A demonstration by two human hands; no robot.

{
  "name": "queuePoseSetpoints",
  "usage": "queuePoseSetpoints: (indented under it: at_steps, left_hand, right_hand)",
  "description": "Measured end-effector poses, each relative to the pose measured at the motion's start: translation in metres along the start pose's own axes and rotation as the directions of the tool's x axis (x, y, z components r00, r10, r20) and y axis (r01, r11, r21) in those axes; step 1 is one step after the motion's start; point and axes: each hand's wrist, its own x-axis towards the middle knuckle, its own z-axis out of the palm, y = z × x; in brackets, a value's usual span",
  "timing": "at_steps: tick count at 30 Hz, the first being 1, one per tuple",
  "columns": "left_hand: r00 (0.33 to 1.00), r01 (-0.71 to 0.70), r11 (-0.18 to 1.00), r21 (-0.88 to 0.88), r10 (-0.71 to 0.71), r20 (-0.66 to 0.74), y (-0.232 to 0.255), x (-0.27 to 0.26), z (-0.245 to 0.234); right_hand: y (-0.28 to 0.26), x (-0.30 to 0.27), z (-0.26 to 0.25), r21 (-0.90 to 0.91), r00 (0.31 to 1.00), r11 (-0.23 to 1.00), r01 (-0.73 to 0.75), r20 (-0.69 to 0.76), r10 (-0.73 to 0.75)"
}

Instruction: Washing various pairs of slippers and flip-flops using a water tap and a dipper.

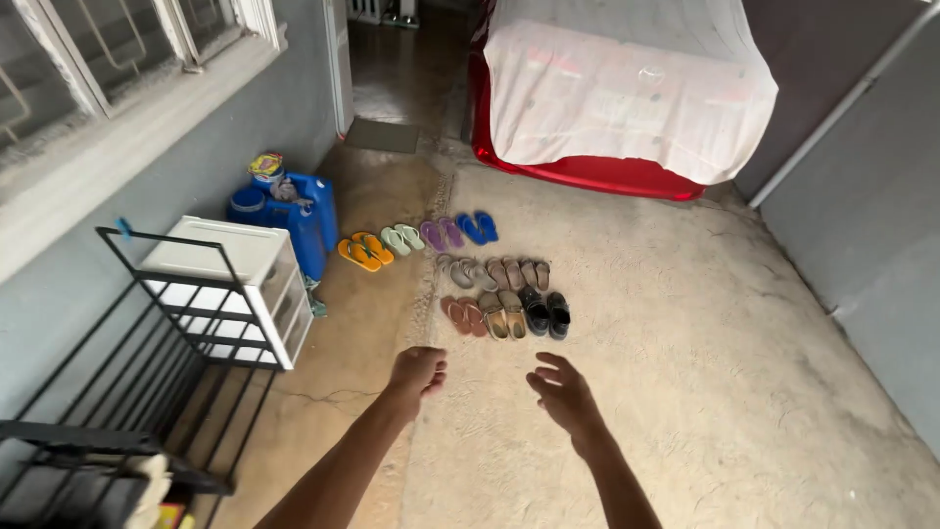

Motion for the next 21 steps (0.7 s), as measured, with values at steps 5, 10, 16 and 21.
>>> queuePoseSetpoints:
  at_steps: [5, 10, 16, 21]
  left_hand:
    - [0.994, 0.05, 0.996, -0.069, -0.057, -0.092, -0.028, 0.046, 0.039]
    - [0.996, 0.028, 0.99, -0.137, -0.039, -0.081, 0.001, 0.123, 0.078]
    - [0.969, 0.11, 0.993, -0.039, -0.116, -0.219, 0.056, 0.191, 0.121]
    - [0.956, 0.135, 0.99, -0.03, -0.138, -0.26, 0.086, 0.281, 0.136]
  right_hand:
    - [0.011, 0.078, -0.05, -0.036, 0.994, 0.997, -0.064, 0.085, 0.066]
    - [-0.006, 0.177, -0.084, -0.028, 0.992, 0.998, -0.053, 0.116, 0.056]
    - [-0.022, 0.281, -0.092, 0.002, 0.984, 0.997, -0.079, 0.158, 0.078]
    - [-0.039, 0.374, -0.083, 0.015, 0.981, 0.996, -0.089, 0.175, 0.085]
